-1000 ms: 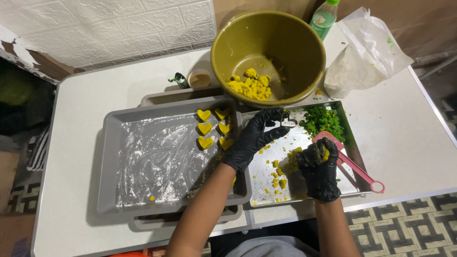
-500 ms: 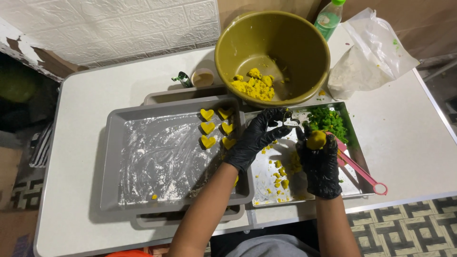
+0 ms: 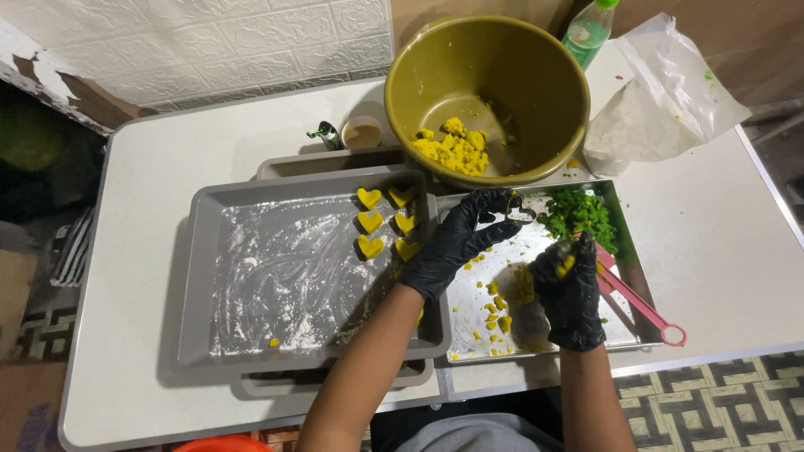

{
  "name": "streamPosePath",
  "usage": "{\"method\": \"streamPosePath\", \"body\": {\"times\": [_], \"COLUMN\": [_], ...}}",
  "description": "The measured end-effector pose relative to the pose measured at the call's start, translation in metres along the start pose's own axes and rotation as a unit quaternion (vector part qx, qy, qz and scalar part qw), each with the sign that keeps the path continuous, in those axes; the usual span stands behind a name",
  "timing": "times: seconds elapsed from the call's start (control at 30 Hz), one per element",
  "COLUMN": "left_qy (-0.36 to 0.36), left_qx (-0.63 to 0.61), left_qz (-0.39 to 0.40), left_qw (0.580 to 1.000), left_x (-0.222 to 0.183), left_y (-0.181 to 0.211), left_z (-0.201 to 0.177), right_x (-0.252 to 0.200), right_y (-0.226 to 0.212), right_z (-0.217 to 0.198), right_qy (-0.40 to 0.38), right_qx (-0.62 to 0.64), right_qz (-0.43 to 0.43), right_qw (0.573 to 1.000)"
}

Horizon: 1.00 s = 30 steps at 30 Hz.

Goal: Stuffing heart-shaped dough pieces with a green vegetable mixture and arranging them on a tray.

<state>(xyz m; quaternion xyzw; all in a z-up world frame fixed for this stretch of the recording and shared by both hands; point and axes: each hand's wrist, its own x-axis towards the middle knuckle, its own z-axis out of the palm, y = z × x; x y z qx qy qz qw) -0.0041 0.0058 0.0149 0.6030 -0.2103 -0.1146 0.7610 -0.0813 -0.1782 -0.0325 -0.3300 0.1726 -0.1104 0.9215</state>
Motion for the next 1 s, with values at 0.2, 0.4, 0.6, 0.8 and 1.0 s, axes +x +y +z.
{"method": "streamPosePath", "body": {"times": [0.2,0.4,0.6,0.8,1.0], "left_qy": [-0.003,-0.015,-0.011,0.001,0.001], "left_qx": [-0.012,-0.018,-0.022,-0.008,-0.01], "left_qz": [-0.001,-0.007,-0.017,-0.033,-0.02], "left_qw": [1.0,1.0,1.0,0.999,1.0], "left_x": [0.001,-0.001,-0.002,-0.003,0.002], "left_y": [-0.003,0.009,0.011,0.006,-0.003], "left_z": [0.004,0.006,0.003,0.003,0.001], "right_x": [-0.018,-0.024,0.001,-0.014,-0.038], "right_y": [-0.005,-0.007,0.003,-0.001,-0.02], "right_z": [0.029,0.023,-0.022,0.008,0.073], "right_qy": [0.118,0.082,-0.051,-0.098,0.141], "right_qx": [0.017,0.258,0.209,0.1,0.107], "right_qz": [0.055,0.075,0.045,-0.012,0.049], "right_qw": [0.991,0.96,0.976,0.99,0.983]}}
